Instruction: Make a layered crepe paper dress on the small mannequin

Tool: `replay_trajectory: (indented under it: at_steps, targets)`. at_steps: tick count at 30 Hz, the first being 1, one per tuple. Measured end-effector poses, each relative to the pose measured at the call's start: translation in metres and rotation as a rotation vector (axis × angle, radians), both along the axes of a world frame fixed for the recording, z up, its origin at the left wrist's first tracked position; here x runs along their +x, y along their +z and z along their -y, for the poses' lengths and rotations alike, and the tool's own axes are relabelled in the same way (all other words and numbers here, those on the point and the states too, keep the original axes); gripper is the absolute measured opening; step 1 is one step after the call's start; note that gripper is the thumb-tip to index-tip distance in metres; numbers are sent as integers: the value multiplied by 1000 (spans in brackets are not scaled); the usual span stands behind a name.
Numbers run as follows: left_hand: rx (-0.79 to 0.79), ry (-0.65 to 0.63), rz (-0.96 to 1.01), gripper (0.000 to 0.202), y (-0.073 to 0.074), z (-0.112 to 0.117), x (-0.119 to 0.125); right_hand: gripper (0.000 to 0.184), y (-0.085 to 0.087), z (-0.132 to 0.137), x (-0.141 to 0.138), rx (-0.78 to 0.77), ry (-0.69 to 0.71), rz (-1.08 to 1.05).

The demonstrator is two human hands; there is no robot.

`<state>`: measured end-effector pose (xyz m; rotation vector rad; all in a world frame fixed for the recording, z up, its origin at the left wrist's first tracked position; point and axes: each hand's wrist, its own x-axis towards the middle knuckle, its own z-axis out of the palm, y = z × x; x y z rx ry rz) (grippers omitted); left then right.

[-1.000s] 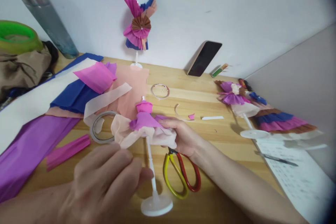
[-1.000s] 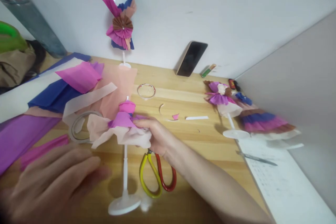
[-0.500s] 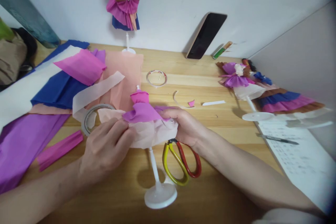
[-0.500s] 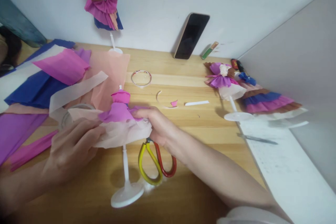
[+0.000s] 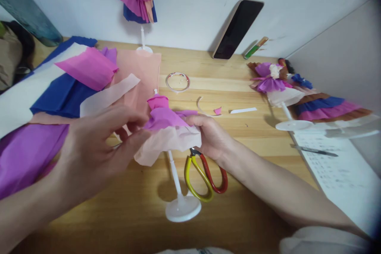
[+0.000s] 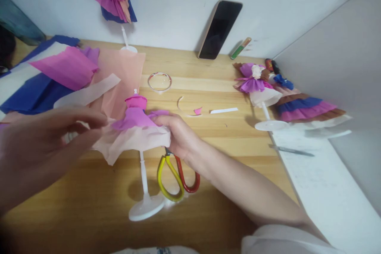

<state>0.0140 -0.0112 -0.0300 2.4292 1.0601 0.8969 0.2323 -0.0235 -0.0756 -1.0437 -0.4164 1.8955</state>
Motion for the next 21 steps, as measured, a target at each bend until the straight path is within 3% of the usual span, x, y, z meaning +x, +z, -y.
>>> replay_trajectory:
  at_steps: [3,6,11,21]
  targets:
    - [242,-64,-325,13,-3,-16,7,21,0,0,0,-6,-9,1]
    - [374,-47,-530,11,-12,-21,12,20,0,0,0,0,-10,9]
    - [450,-68,-451,23,-21,-13,9,20,-1,0,0,-34,-45,8]
    - [502,-369,-406,31,-32,3,-1,25,-1,4,-4,-77,-85,-23]
